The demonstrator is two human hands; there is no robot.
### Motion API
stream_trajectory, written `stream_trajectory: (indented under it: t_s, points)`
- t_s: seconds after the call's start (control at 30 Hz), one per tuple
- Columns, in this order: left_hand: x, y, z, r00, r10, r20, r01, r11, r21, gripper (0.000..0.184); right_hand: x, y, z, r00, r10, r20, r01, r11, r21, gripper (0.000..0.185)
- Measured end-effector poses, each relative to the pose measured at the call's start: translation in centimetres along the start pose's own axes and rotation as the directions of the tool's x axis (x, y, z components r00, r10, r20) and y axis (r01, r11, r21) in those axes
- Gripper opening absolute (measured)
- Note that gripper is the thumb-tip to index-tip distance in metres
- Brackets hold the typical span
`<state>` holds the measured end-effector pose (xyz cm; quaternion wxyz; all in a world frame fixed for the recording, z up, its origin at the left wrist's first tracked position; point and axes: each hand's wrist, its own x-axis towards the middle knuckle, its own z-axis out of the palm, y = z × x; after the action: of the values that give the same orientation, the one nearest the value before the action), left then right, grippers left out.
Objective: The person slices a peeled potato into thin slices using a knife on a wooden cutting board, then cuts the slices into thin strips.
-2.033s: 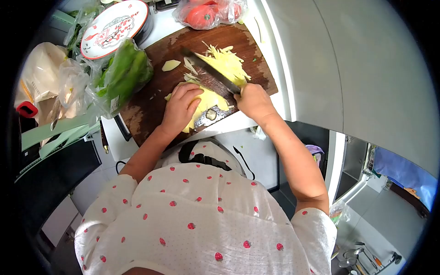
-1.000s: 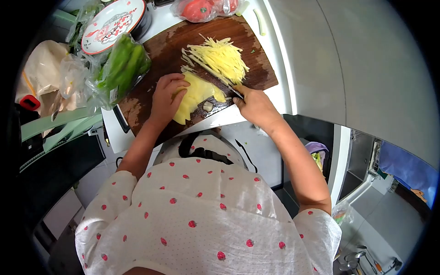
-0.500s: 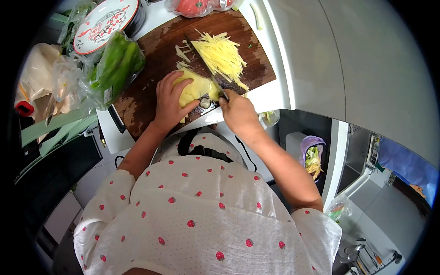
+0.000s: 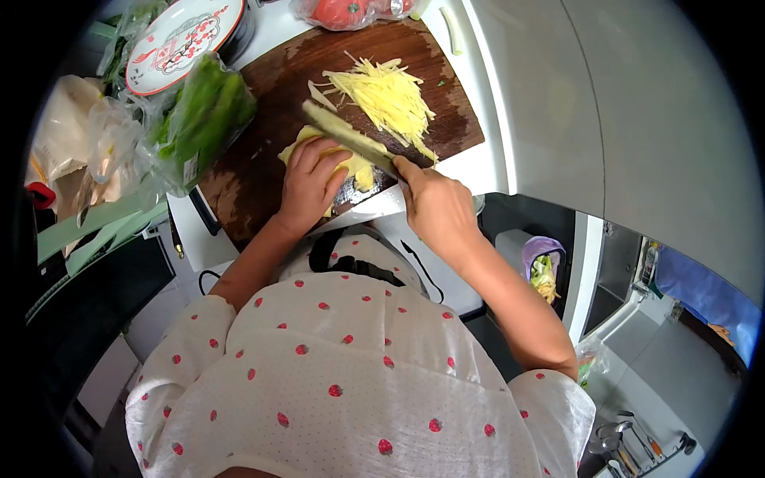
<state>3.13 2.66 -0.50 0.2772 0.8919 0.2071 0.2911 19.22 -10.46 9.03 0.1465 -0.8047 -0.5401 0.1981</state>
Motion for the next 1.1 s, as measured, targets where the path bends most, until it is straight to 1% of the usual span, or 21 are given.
stream_trajectory:
  t_s: [0.1, 0.2, 0.3, 0.4, 0.6, 0.67, 0.7, 0.77, 0.8, 0.83, 0.9, 0.93, 0.97, 1.07, 1.1]
  points:
    - [0.0, -0.1, 0.2, 1.000, -0.015, -0.003, 0.015, 1.000, 0.013, 0.025, -1.1, -0.5, -1.6, 0.993, -0.023, 0.113, 0.040, 0.988, -0.150, 0.047]
    - [-0.1, -0.2, 0.2, 1.000, -0.028, 0.007, 0.028, 1.000, -0.002, 0.026, -1.7, -0.5, -2.8, 0.989, -0.011, 0.151, 0.043, 0.977, -0.209, 0.055]
    - [0.1, -0.1, 0.1, 0.999, -0.032, -0.001, 0.032, 0.999, -0.015, 0.027, -1.9, -0.1, -3.3, 0.983, 0.008, 0.182, 0.042, 0.962, -0.269, 0.056]
    - [0.4, 0.1, 0.0, 0.999, -0.042, 0.002, 0.042, 0.999, -0.022, 0.029, -1.6, -0.1, -3.5, 0.980, 0.014, 0.200, 0.045, 0.957, -0.288, 0.055]
    - [0.6, 0.0, 0.0, 0.998, -0.047, 0.035, 0.047, 0.999, -0.001, 0.029, -0.4, 0.4, -2.9, 0.979, -0.017, 0.204, 0.067, 0.968, -0.241, 0.053]
    - [0.6, 0.0, 0.0, 0.998, -0.053, 0.045, 0.053, 0.998, -0.017, 0.029, 0.1, 0.4, -2.5, 0.969, 0.028, 0.245, 0.033, 0.970, -0.242, 0.052]
    - [0.7, 0.0, 0.1, 0.999, -0.045, 0.021, 0.046, 0.999, -0.014, 0.029, 0.6, 0.4, -2.1, 0.964, 0.050, 0.263, 0.016, 0.970, -0.243, 0.052]
    - [0.7, 0.1, 0.2, 0.999, -0.028, -0.023, 0.028, 1.000, -0.011, 0.030, 2.5, 0.9, 0.8, 0.978, 0.033, 0.208, 0.015, 0.975, -0.223, 0.050]
    - [0.7, 0.2, 0.3, 0.999, -0.030, -0.014, 0.030, 0.999, -0.020, 0.030, 3.1, 0.9, 1.8, 0.984, 0.024, 0.179, 0.015, 0.977, -0.214, 0.050]
    - [0.8, 0.0, 0.2, 0.999, -0.031, -0.008, 0.031, 0.999, -0.023, 0.031, 3.3, 0.1, 1.7, 0.982, 0.031, 0.189, 0.015, 0.971, -0.238, 0.047]
    - [0.1, 0.2, -0.1, 0.999, -0.034, 0.008, 0.035, 0.999, -0.033, 0.031, 3.0, 1.0, 2.2, 0.991, -0.007, 0.132, 0.027, 0.987, -0.156, 0.046]
    - [0.3, 0.1, 0.0, 1.000, -0.026, -0.002, 0.026, 0.999, -0.038, 0.030, 3.1, 1.4, 2.0, 0.996, -0.024, 0.091, 0.036, 0.991, -0.126, 0.045]
    - [0.6, 0.0, 0.2, 1.000, -0.023, -0.016, 0.022, 0.999, -0.041, 0.030, 2.9, 1.4, 1.6, 0.996, -0.005, 0.091, 0.020, 0.986, -0.166, 0.043]
    - [0.7, 0.2, 0.1, 0.999, -0.030, -0.035, 0.028, 0.998, -0.051, 0.029, 1.2, 0.4, -0.8, 0.992, -0.009, 0.122, 0.029, 0.987, -0.159, 0.044]
    - [0.5, 0.1, 0.0, 0.999, -0.033, -0.027, 0.032, 0.999, -0.039, 0.029, 0.5, 0.0, -1.8, 0.987, -0.005, 0.161, 0.034, 0.983, -0.178, 0.046]
